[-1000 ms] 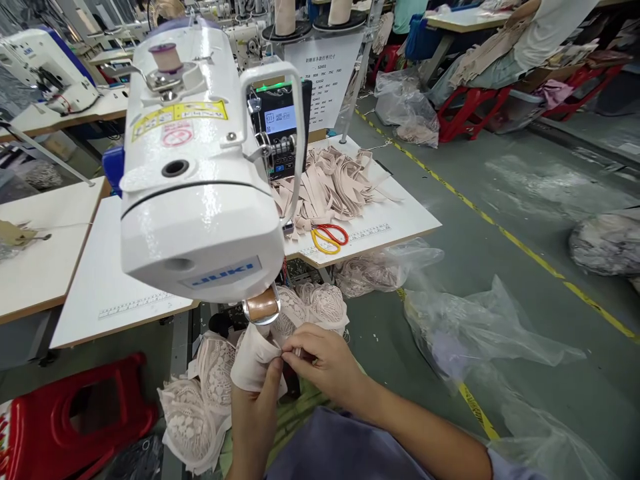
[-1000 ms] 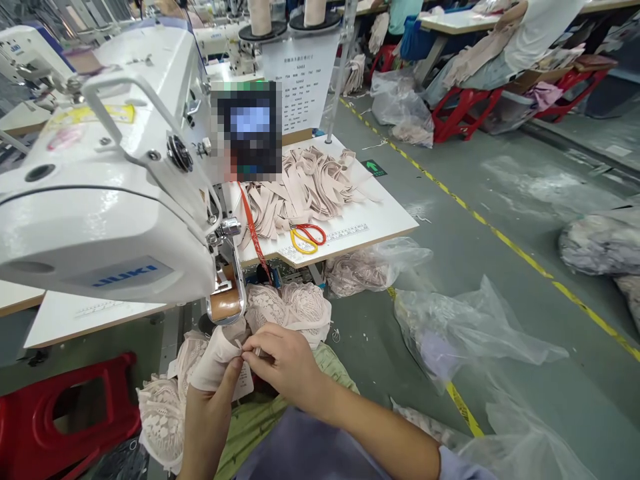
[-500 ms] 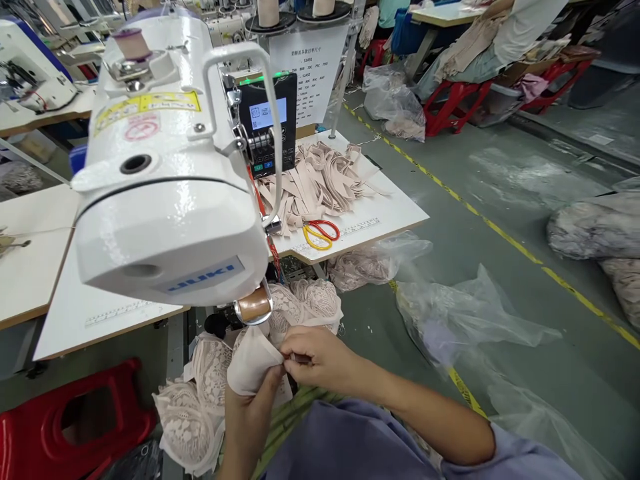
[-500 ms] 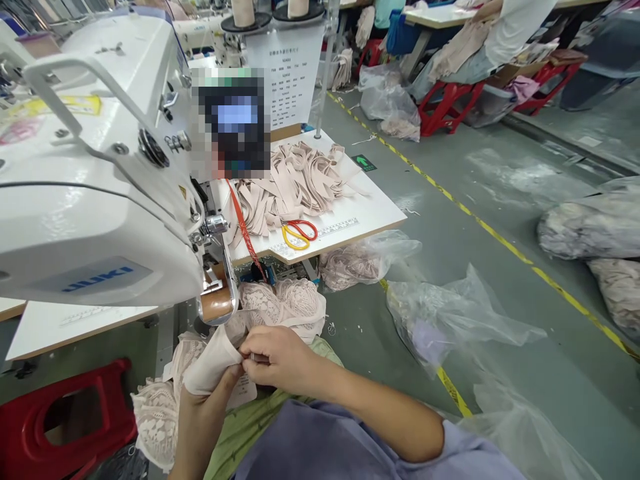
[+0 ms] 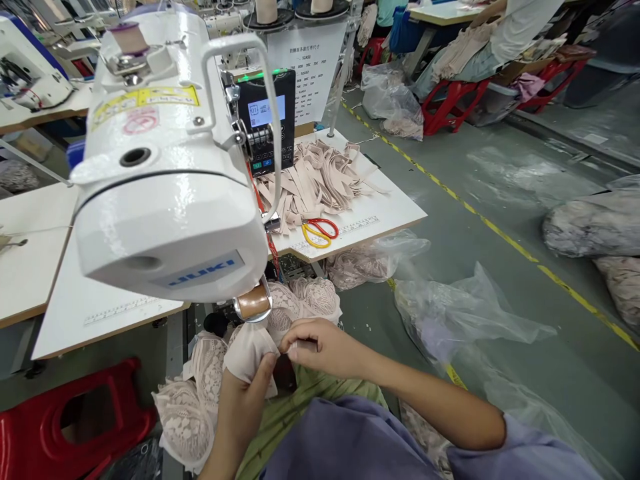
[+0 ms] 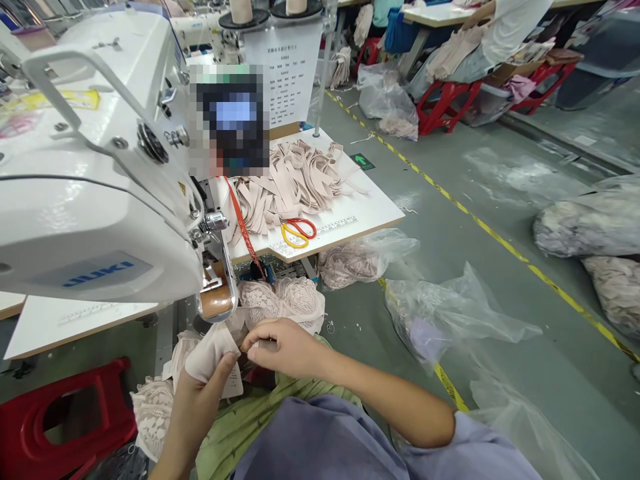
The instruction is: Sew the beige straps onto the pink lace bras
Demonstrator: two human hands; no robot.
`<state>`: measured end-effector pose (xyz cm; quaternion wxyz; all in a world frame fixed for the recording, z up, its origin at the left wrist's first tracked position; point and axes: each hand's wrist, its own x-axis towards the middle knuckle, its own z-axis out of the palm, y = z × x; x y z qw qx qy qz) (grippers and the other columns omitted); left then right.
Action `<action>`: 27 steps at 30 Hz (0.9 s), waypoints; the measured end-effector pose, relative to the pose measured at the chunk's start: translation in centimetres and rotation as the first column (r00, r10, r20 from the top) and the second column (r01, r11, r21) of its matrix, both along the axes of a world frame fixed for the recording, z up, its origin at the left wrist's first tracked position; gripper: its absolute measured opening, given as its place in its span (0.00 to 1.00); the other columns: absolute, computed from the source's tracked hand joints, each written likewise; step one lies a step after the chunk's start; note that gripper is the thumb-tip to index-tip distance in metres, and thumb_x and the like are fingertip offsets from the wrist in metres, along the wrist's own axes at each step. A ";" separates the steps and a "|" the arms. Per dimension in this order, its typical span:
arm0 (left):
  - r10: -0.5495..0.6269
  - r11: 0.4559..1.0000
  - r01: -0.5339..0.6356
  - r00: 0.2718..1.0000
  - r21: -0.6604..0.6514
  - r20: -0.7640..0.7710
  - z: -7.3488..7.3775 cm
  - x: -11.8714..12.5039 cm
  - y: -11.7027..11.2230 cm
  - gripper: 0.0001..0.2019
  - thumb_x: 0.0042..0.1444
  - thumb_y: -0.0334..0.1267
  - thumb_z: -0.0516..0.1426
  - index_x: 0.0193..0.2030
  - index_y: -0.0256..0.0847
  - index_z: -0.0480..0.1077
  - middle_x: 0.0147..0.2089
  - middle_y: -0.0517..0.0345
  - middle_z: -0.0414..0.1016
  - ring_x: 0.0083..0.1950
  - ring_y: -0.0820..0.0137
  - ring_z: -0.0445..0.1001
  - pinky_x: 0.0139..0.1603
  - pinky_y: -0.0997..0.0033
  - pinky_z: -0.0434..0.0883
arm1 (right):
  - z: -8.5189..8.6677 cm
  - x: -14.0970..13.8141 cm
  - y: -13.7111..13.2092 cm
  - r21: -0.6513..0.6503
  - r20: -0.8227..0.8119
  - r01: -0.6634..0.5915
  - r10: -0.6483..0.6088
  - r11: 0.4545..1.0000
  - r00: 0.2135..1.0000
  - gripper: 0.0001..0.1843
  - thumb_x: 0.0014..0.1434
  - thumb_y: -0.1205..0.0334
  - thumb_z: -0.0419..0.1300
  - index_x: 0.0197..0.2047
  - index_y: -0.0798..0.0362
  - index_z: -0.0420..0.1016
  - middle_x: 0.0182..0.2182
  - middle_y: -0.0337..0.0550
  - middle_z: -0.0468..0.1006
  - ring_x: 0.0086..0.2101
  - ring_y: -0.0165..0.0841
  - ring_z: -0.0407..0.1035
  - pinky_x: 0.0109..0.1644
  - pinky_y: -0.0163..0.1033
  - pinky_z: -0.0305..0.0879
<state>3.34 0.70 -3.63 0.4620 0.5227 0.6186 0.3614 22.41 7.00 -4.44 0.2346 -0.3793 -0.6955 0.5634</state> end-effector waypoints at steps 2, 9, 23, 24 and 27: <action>-0.025 0.996 0.030 0.998 -0.084 0.054 0.3 -0.3 0.4 0.21 0.63 0.47 0.56 0.59 0.41 0.72 0.54 0.48 0.78 0.59 0.55 0.72 0.64 0.52 0.64 | 0.3 0.5 0.2 -0.036 0.011 0.022 -0.022 0.999 1.000 0.08 0.60 0.66 0.58 0.39 0.51 0.80 0.34 0.39 0.78 0.30 0.29 0.67 0.33 0.33 0.59; -0.104 0.993 0.107 0.993 -0.050 0.057 1.1 0.0 0.8 0.21 0.63 0.46 0.57 0.60 0.42 0.71 0.59 0.47 0.75 0.65 0.55 0.68 0.67 0.55 0.60 | 1.7 1.0 -0.1 0.053 0.115 0.024 -0.030 0.998 0.993 0.08 0.59 0.68 0.58 0.41 0.49 0.65 0.25 0.29 0.66 0.23 0.26 0.57 0.29 0.33 0.50; -0.024 0.996 0.025 1.000 -0.090 0.017 2.0 0.5 1.1 0.20 0.55 0.49 0.62 0.51 0.43 0.78 0.46 0.51 0.81 0.49 0.54 0.77 0.54 0.57 0.71 | 2.0 1.0 0.8 0.109 0.136 -0.064 0.049 0.992 0.989 0.08 0.58 0.66 0.62 0.43 0.50 0.73 0.31 0.35 0.78 0.32 0.32 0.70 0.37 0.35 0.58; -0.032 0.994 0.034 0.999 -0.101 0.025 1.9 0.4 1.2 0.20 0.55 0.49 0.62 0.52 0.43 0.77 0.47 0.51 0.81 0.49 0.54 0.77 0.54 0.57 0.71 | 1.7 1.0 1.0 0.077 0.115 -0.068 0.059 0.995 0.992 0.07 0.58 0.64 0.63 0.41 0.50 0.76 0.31 0.35 0.79 0.33 0.32 0.71 0.38 0.35 0.59; -0.079 0.993 0.082 0.996 -0.089 0.044 1.7 0.1 1.5 0.20 0.57 0.48 0.62 0.53 0.43 0.77 0.51 0.50 0.80 0.53 0.54 0.76 0.57 0.57 0.70 | 0.7 1.0 1.6 -0.013 0.023 -0.065 0.065 0.998 0.998 0.04 0.55 0.62 0.65 0.35 0.51 0.80 0.31 0.36 0.79 0.35 0.32 0.71 0.39 0.34 0.60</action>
